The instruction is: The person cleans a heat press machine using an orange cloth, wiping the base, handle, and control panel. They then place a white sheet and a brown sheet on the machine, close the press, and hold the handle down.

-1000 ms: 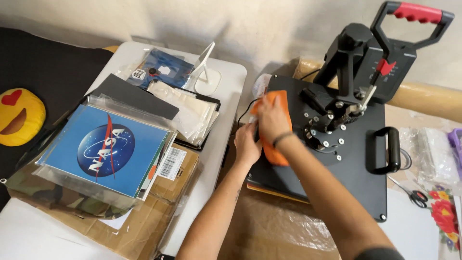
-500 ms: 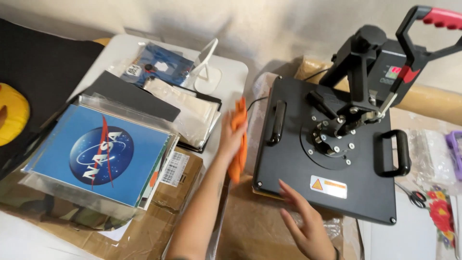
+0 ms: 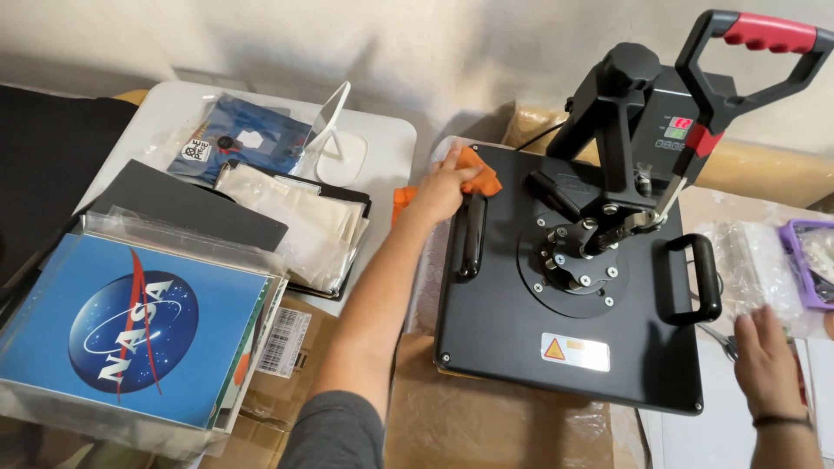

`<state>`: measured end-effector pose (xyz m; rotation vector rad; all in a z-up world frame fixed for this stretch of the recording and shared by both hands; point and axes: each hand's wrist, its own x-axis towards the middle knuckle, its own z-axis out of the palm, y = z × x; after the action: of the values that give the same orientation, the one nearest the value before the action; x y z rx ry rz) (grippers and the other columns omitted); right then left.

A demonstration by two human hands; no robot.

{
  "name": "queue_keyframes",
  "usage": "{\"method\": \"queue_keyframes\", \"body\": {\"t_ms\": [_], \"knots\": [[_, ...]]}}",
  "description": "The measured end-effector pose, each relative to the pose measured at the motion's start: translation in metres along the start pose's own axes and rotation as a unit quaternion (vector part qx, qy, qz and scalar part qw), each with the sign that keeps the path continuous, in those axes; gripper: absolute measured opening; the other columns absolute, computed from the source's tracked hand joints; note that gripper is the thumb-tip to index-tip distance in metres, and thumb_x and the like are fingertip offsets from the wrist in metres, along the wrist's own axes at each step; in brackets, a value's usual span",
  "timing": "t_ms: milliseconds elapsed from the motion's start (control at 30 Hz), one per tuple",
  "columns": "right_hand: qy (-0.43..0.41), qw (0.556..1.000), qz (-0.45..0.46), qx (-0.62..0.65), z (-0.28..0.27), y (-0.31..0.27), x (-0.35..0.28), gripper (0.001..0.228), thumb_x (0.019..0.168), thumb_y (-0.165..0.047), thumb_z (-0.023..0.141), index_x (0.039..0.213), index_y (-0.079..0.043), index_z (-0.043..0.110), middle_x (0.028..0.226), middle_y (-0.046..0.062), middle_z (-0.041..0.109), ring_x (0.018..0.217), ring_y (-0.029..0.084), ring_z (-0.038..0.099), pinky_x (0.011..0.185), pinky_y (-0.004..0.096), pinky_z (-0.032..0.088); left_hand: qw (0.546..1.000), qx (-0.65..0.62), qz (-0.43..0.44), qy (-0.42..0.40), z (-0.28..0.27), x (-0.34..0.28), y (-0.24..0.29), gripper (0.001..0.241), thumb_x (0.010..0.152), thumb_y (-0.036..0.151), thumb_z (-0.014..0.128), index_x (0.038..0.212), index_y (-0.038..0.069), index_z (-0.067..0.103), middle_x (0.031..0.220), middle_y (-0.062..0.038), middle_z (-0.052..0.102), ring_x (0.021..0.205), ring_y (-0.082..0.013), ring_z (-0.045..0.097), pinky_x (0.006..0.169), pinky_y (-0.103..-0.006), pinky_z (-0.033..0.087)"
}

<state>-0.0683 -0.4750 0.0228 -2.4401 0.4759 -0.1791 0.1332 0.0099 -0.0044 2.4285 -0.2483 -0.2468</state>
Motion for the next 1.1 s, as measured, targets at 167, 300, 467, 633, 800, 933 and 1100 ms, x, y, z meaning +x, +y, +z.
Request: {"method": "queue_keyframes", "body": {"t_ms": [167,300,467,633,800,933,1100], "knots": [[-0.053,0.986,0.076,0.137,0.019,-0.019,0.018,0.044,0.110,-0.015,0.047,0.150,0.002,0.047,0.139,0.021,0.052,0.115,0.033,0.056,0.100,0.041,0.044,0.995,0.093,0.028,0.020,0.013,-0.050,-0.010,0.076,0.089,-0.008,0.040,0.155,0.030,0.035,0.168,-0.011,0.002,0.139,-0.0408,0.031,0.097,-0.0553,0.046],[-0.061,0.981,0.059,0.176,0.020,-0.023,0.014,0.035,0.111,-0.005,0.046,0.143,0.003,0.054,0.127,0.017,0.062,0.110,0.029,0.058,0.101,0.040,0.047,0.995,0.103,0.016,0.009,0.026,-0.104,-0.004,0.065,0.085,-0.008,0.048,0.148,0.004,0.038,0.162,-0.016,0.013,0.128,-0.0442,0.043,0.098,-0.0572,0.045],[-0.079,0.980,0.044,0.176,0.021,-0.012,0.020,0.033,0.111,-0.005,0.046,0.142,0.004,0.055,0.125,0.017,0.062,0.112,0.027,0.057,0.101,0.040,0.047,0.992,0.093,0.086,0.024,0.028,-0.137,0.011,0.042,0.087,-0.007,0.053,0.127,0.006,0.051,0.163,-0.016,0.017,0.125,-0.0396,0.045,0.098,-0.0507,0.048],[-0.069,0.982,0.033,0.175,0.023,-0.011,0.020,0.035,0.113,-0.004,0.043,0.147,0.004,0.051,0.127,0.021,0.061,0.114,0.032,0.057,0.100,0.044,0.048,0.971,0.145,0.190,-0.005,0.019,-0.131,-0.001,0.044,0.079,-0.013,0.051,0.112,0.009,0.072,0.166,-0.008,0.017,0.124,-0.0330,0.039,0.095,-0.0504,0.042],[-0.067,0.988,0.033,0.137,0.021,-0.022,0.009,0.031,0.112,-0.005,0.043,0.137,0.005,0.057,0.124,0.019,0.063,0.110,0.030,0.059,0.100,0.043,0.049,0.928,0.294,-0.074,0.218,0.054,-0.114,-0.117,0.069,0.082,0.008,0.061,0.148,0.007,0.040,0.154,-0.025,0.032,0.099,-0.0408,0.058,0.080,-0.0501,0.054],[-0.074,0.984,0.026,0.162,0.025,-0.007,0.017,0.034,0.113,-0.005,0.042,0.143,0.005,0.054,0.124,0.021,0.062,0.110,0.032,0.059,0.098,0.045,0.049,0.996,0.017,0.021,0.083,-0.003,-0.163,-0.003,0.084,0.077,-0.025,0.044,0.150,0.017,0.043,0.161,-0.012,0.027,0.124,-0.0403,0.052,0.076,-0.0413,0.056],[-0.069,0.981,0.038,0.178,0.024,-0.012,0.014,0.033,0.113,-0.005,0.043,0.142,0.006,0.054,0.124,0.020,0.061,0.113,0.032,0.058,0.095,0.047,0.051,0.949,0.242,0.200,0.034,0.031,-0.124,-0.012,0.045,0.078,-0.016,0.058,0.119,0.002,0.065,0.155,-0.016,0.035,0.135,-0.0339,0.045,0.108,-0.0500,0.043]]}}
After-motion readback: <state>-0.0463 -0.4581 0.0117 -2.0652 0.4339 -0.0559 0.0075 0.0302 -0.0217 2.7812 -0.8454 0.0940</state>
